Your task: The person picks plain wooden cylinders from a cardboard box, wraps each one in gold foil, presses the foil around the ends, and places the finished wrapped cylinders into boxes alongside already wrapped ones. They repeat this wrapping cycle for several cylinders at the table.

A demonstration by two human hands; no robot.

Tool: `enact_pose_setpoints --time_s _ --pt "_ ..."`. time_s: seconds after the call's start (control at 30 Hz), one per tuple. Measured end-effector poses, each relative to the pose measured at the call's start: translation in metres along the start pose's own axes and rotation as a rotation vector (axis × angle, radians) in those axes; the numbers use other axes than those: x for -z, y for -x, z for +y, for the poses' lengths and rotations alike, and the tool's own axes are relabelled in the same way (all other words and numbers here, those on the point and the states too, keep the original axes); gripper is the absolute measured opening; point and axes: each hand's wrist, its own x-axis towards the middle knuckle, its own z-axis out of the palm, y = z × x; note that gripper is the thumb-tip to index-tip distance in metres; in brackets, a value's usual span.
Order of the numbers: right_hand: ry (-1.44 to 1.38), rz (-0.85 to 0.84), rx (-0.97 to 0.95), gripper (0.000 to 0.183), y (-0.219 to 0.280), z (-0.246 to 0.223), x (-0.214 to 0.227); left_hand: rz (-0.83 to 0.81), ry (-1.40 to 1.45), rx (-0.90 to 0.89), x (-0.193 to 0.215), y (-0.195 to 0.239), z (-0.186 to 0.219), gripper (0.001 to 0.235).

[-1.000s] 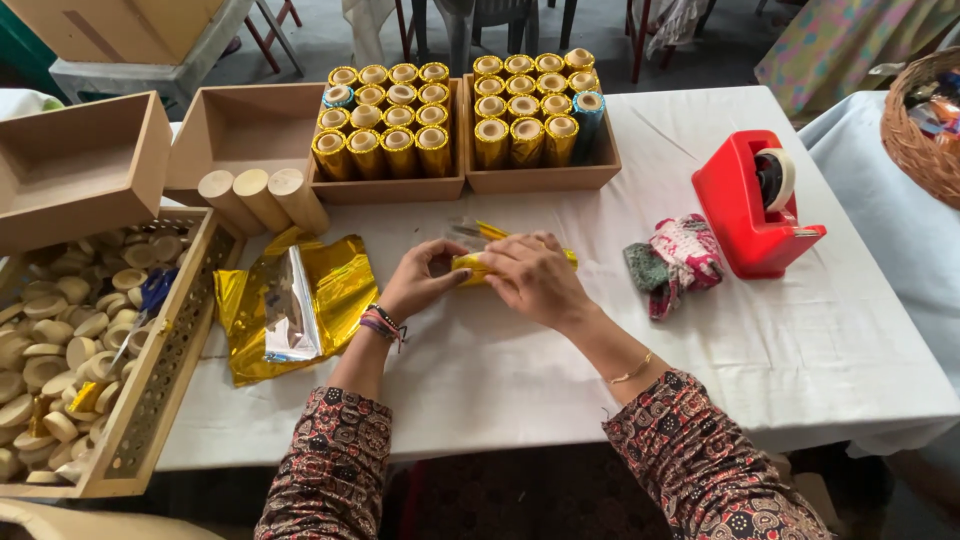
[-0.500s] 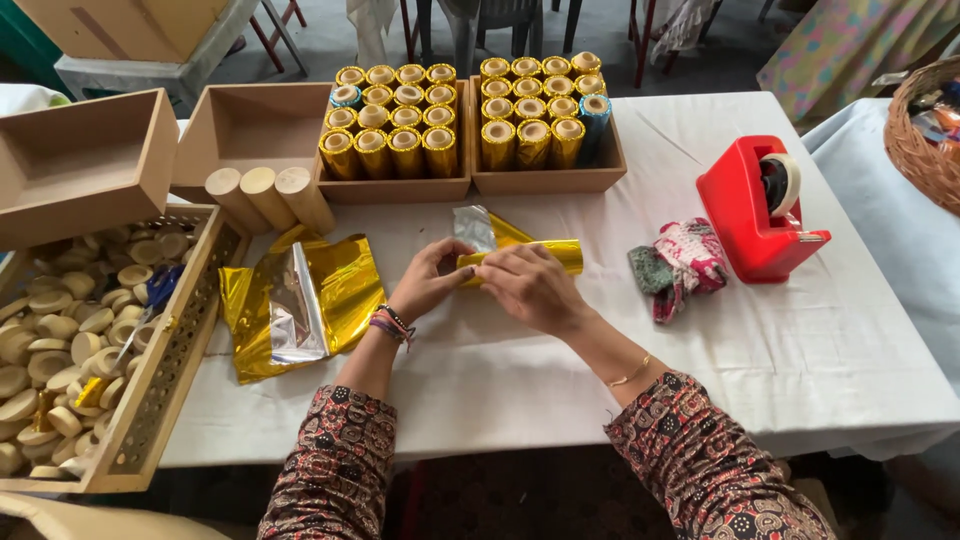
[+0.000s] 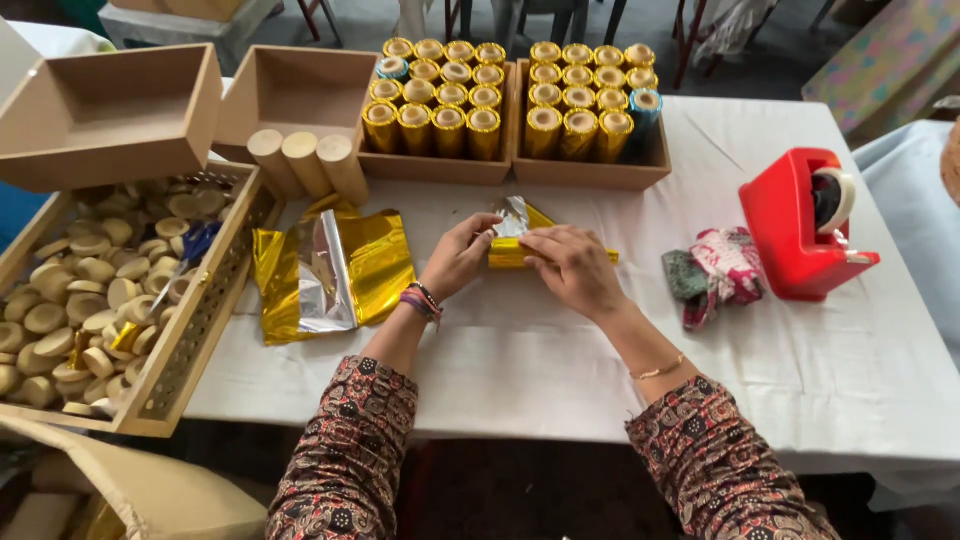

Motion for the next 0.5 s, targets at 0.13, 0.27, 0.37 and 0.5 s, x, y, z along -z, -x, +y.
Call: enact_pose_setpoints --time_s 0.13,0.27,0.37,0.5 --pt "-0.012 0.001 -0.022 0.03 -0.001 0.001 0.0 0.051 -0.005 -0.069 0.013 0.004 0.026 0.034" --pt "-0.035 -0.022 -0.024 0.028 0.0 0.001 0.004 -0.05 -0.137 -0.258 0.02 0.01 0.037 0.046" --pt "-0.077 -0.037 -0.01 0.028 -0.004 0.005 0.011 -0.173 -0.265 -0.288 0.021 0.007 0.037 0.049" --pt "-0.108 -0.099 -0.036 0.032 -0.003 0.01 0.016 -0.164 -0.352 -0.248 0.018 0.011 0.036 0.049"
